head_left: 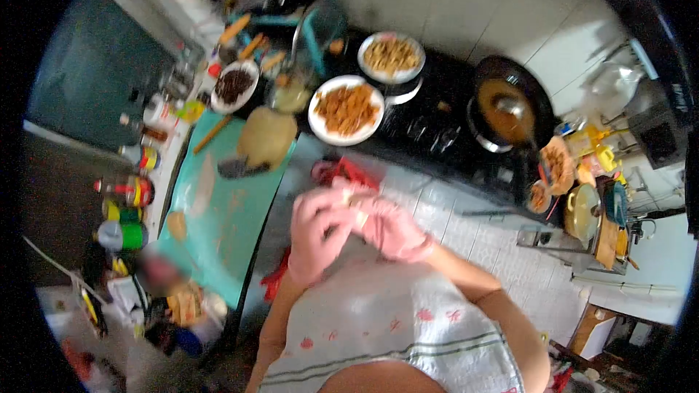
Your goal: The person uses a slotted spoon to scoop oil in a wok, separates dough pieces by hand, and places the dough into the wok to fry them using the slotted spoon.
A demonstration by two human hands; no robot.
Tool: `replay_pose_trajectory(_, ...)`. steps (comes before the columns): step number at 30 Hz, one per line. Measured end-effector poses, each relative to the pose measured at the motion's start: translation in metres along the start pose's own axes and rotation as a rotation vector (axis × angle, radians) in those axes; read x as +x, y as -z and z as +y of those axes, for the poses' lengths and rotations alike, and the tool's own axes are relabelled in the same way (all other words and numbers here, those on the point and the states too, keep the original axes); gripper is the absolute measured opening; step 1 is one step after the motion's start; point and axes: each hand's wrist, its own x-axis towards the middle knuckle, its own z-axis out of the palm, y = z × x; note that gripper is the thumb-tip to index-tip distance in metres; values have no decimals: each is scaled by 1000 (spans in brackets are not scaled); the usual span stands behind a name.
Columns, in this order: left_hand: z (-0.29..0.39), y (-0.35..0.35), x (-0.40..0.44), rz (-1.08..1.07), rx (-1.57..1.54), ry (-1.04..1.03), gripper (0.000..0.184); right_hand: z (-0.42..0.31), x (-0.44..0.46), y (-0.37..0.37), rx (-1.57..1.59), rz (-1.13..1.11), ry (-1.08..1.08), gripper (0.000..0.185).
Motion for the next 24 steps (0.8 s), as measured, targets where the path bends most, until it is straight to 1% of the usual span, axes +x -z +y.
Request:
replay_pose_trajectory(1, 3, 2, 4, -2, 80, -60, 20, 1, 1, 3, -8, 26, 29, 49)
replay_pose_trajectory(3, 11, 5, 18, -10, 155, -78, 23, 3, 7, 19, 61, -6, 42, 48)
replay_pose_trajectory(5, 8, 7, 37, -29, 140, -112, 29, -3, 11, 18, 60, -5, 99, 47)
replay_pose_trajectory(6, 11, 10, 54, -15, 173, -169, 32, -7, 8, 19, 65, 33, 107, 47)
replay_pose_trajectory(7, 12, 14, 74, -28, 183, -242, 33, -11, 6, 20, 76, 75, 106, 46)
replay_pose_trajectory(9, 31, 22, 125, 17, 242, -382, 30, -22, 1, 20, 64, 59, 113, 48)
replay_pose_trajectory(11, 48, 27, 180, 62, 304, -455, 36, -30, -8, 22, 45, 37, 136, 49)
replay_pose_trajectory(13, 73, 28, 235, 127, 382, -524, 46, -39, -20, 13, 12, 79, 165, 50)
replay_pose_trajectory(15, 85, 21, 285, 151, 455, -578, 56, -46, -27, 14, -4, 113, 192, 52)
replay_pose_trajectory(17, 96, 7, 325, 240, 485, -589, 60, -48, -32, 23, -1, 141, 217, 55)
replay_pose_trajectory(19, 97, -2, 350, 306, 538, -593, 64, -53, -40, 24, 2, 195, 233, 52)
replay_pose_trajectory(21, 95, -11, 367, 353, 616, -593, 67, -57, -45, 33, -5, 238, 248, 51)
replay_pose_trajectory(24, 91, -19, 374, 375, 679, -575, 70, -63, -50, 44, 7, 237, 307, 51)
